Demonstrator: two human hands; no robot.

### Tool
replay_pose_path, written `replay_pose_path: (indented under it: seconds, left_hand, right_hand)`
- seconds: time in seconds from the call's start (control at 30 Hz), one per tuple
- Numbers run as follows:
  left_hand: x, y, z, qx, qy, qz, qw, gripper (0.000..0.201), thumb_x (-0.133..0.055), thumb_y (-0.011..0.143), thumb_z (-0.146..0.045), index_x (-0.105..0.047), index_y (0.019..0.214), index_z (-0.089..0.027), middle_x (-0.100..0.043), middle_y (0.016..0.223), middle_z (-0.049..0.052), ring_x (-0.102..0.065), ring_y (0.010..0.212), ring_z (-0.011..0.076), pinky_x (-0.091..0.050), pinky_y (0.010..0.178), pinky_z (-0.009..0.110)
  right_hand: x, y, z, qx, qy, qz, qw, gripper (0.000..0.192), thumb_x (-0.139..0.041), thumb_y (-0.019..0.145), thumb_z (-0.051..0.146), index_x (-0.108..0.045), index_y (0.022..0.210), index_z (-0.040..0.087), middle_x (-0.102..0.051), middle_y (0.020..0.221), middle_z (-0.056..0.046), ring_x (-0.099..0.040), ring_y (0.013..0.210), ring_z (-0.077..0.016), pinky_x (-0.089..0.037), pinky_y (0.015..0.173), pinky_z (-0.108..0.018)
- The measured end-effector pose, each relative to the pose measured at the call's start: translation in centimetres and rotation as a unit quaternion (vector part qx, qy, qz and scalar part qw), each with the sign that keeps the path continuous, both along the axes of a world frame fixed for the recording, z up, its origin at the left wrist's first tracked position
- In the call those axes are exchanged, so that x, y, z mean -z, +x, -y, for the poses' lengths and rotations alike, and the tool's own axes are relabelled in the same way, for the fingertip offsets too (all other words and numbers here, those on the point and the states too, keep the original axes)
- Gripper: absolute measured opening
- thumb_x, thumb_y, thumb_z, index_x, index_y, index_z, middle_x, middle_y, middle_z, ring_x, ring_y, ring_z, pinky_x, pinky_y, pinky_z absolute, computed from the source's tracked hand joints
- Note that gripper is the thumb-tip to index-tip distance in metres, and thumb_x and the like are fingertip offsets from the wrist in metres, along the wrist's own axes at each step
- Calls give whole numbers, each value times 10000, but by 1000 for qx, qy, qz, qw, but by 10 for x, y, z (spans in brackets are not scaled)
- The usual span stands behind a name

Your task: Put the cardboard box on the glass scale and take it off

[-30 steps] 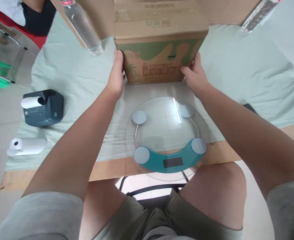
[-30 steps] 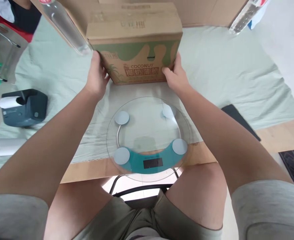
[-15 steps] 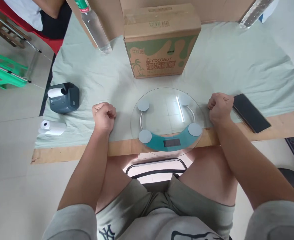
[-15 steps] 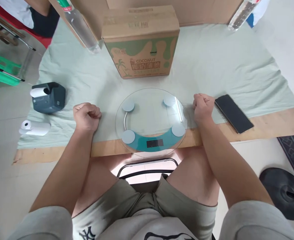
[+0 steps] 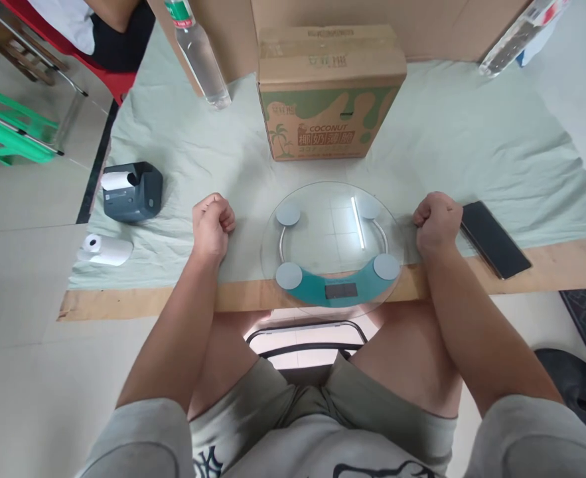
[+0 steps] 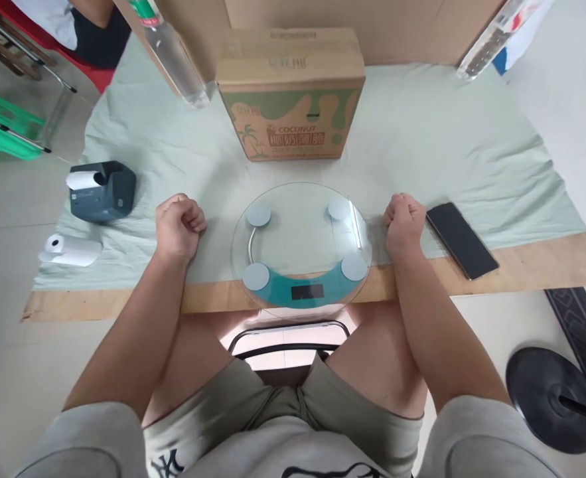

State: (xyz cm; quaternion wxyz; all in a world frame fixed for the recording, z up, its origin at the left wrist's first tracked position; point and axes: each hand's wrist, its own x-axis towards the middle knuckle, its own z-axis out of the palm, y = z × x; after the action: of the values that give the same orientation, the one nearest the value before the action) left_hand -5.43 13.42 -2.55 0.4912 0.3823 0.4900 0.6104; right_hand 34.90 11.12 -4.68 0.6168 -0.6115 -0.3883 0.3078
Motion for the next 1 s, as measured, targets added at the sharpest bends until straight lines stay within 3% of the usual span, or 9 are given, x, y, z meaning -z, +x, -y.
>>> replay_pose_path:
  seconds: [0.07, 0.17, 0.23, 0.3, 0.43, 0.6, 0.73, 0.9, 1.0]
  left_hand:
    - [-5, 0, -22, 13, 5, -18, 1000, 233, -717, 752, -291, -531, 650, -194, -506, 635, 4, -498, 557, 106, -372, 492, 202]
    - [-16, 9, -73, 38, 18, -39, 998, 314, -777, 803, -488, -693, 991, -252, -715, 1135, 68, -689, 1049, 211, -560, 865, 301]
    - [-25, 21, -107, 66, -3, -33, 997, 526, -805, 782, -566, -652, 1240, -358, -625, 1456, 31, -582, 1359, 308, -497, 1110, 461]
    - [-33, 37, -132, 94, -22, -31, 995, 701, -794, 773, -593, -542, 1416, -472, -488, 1634, -35, -453, 1507, 380, -390, 1215, 603]
    - [-41, 60, -147, 153, 3, -46, 987, 774, -720, 817, -578, -442, 1538, -532, -446, 1683, -72, -413, 1559, 397, -459, 1188, 611]
    - [-43, 63, -136, 156, 25, -48, 986, 680, -672, 888, -547, -464, 1536, -542, -408, 1710, -116, -447, 1544, 372, -531, 1155, 548]
    - [-65, 64, -112, 165, 61, -25, 984, 727, -682, 921, -484, -403, 1591, -447, -377, 1732, -80, -461, 1524, 368, -470, 1217, 566]
    - [-108, 68, -37, 169, 63, -18, 983, 784, -717, 833, -678, -459, 1537, -450, -374, 1722, -97, -372, 1578, 433, -491, 1183, 598]
    - [-116, 67, 20, 176, 56, -12, 983, 895, -743, 767, -756, -438, 1553, -457, -341, 1739, -78, -350, 1590, 442, -497, 1169, 586]
  right_hand:
    - [-6, -1, -15, -12, -21, -22, 999, 386, -668, 773, 591, -500, 727, 246, -446, 644, 21, -461, 575, -130, -368, 514, -270]
    - [-19, -7, -59, -57, -49, -18, 997, 362, -664, 787, 560, -593, 1005, 280, -649, 978, -33, -666, 911, -189, -538, 712, -327]
    - [-31, -17, -93, -89, -66, 1, 994, 417, -684, 793, 487, -571, 1167, 341, -651, 1239, -39, -649, 1183, -238, -567, 877, -401]
    - [-44, -29, -123, -138, -69, 20, 988, 533, -680, 798, 429, -504, 1301, 423, -599, 1414, -7, -569, 1355, -266, -541, 1013, -480]
    - [-59, -54, -145, -213, -55, 0, 975, 635, -647, 780, 414, -438, 1374, 498, -544, 1517, 67, -526, 1418, -297, -514, 1091, -543]
    - [-67, -66, -129, -210, -28, -21, 977, 573, -631, 809, 449, -456, 1349, 531, -531, 1527, 125, -481, 1418, -246, -538, 1114, -452]
    - [-85, -63, -107, -199, -15, -15, 980, 669, -620, 812, 390, -406, 1439, 480, -510, 1564, 85, -543, 1371, -254, -549, 1098, -452]
    - [-112, -54, -41, -198, 30, 27, 979, 576, -613, 857, 437, -484, 1415, 493, -615, 1416, 35, -577, 1370, -279, -598, 968, -422]
    - [-119, -55, 14, -186, 26, 17, 982, 574, -625, 837, 387, -520, 1395, 472, -669, 1322, 26, -618, 1303, -274, -607, 933, -428]
